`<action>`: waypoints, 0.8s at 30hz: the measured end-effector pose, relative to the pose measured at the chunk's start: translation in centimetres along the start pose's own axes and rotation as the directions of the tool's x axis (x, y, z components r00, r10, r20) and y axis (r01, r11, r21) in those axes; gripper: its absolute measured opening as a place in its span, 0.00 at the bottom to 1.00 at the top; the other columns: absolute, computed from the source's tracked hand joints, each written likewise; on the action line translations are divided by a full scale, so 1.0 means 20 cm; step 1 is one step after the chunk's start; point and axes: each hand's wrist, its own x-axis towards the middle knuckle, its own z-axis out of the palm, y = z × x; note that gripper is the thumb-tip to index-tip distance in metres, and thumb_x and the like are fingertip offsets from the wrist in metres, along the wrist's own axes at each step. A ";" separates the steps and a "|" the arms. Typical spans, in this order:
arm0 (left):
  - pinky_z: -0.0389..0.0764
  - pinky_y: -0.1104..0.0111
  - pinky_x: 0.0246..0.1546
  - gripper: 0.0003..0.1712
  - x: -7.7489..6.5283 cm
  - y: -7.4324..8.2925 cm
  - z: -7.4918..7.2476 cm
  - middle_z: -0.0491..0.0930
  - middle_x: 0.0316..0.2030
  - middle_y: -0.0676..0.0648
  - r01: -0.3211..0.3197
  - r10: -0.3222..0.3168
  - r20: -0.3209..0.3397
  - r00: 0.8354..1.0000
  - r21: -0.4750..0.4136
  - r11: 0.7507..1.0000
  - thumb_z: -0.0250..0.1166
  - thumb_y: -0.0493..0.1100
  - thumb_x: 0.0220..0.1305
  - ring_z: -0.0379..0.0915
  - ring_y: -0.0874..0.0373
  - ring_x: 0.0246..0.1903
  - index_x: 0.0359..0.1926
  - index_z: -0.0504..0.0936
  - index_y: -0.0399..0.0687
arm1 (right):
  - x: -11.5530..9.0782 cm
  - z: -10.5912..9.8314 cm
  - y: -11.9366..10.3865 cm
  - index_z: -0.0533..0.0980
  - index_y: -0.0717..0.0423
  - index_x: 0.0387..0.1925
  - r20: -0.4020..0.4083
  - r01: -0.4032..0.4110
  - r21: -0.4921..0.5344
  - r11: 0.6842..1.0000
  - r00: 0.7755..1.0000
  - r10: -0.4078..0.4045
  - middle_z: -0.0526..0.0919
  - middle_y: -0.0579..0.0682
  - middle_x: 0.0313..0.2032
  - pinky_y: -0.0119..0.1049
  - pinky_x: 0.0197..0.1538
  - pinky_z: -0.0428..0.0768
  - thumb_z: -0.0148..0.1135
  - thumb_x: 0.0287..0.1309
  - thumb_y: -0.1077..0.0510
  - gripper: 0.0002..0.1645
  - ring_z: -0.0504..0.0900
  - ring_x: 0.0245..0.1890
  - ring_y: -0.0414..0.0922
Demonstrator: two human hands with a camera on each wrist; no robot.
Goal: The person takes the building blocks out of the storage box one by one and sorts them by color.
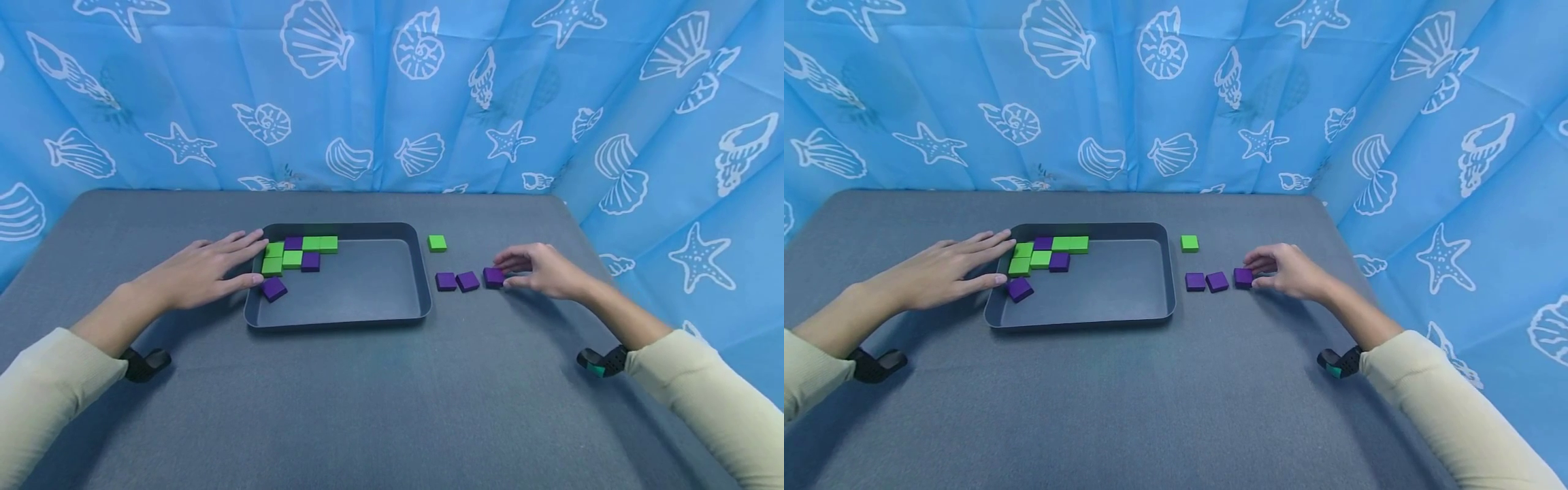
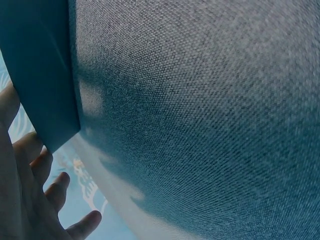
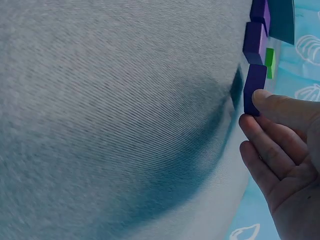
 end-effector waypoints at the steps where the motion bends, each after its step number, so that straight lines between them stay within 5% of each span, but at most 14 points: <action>1: 0.54 0.33 0.64 0.44 0.00 0.00 0.00 0.51 0.77 0.42 -0.001 0.001 0.000 1.000 0.000 1.000 0.48 0.69 0.72 0.46 0.38 0.75 0.78 0.55 0.50 | 0.00 0.01 0.01 0.76 0.70 0.56 -0.001 0.000 0.001 1.000 1.000 0.000 0.82 0.65 0.53 0.55 0.58 0.77 0.69 0.54 0.71 0.26 0.82 0.54 0.59; 24: 0.52 0.32 0.65 0.44 0.00 -0.01 0.01 0.49 0.78 0.43 0.012 -0.012 0.004 1.000 -0.014 1.000 0.48 0.70 0.72 0.44 0.38 0.75 0.78 0.54 0.52 | 0.02 0.01 0.01 0.76 0.69 0.57 0.010 -0.003 0.002 1.000 1.000 0.003 0.82 0.64 0.53 0.56 0.57 0.77 0.71 0.55 0.68 0.27 0.82 0.54 0.59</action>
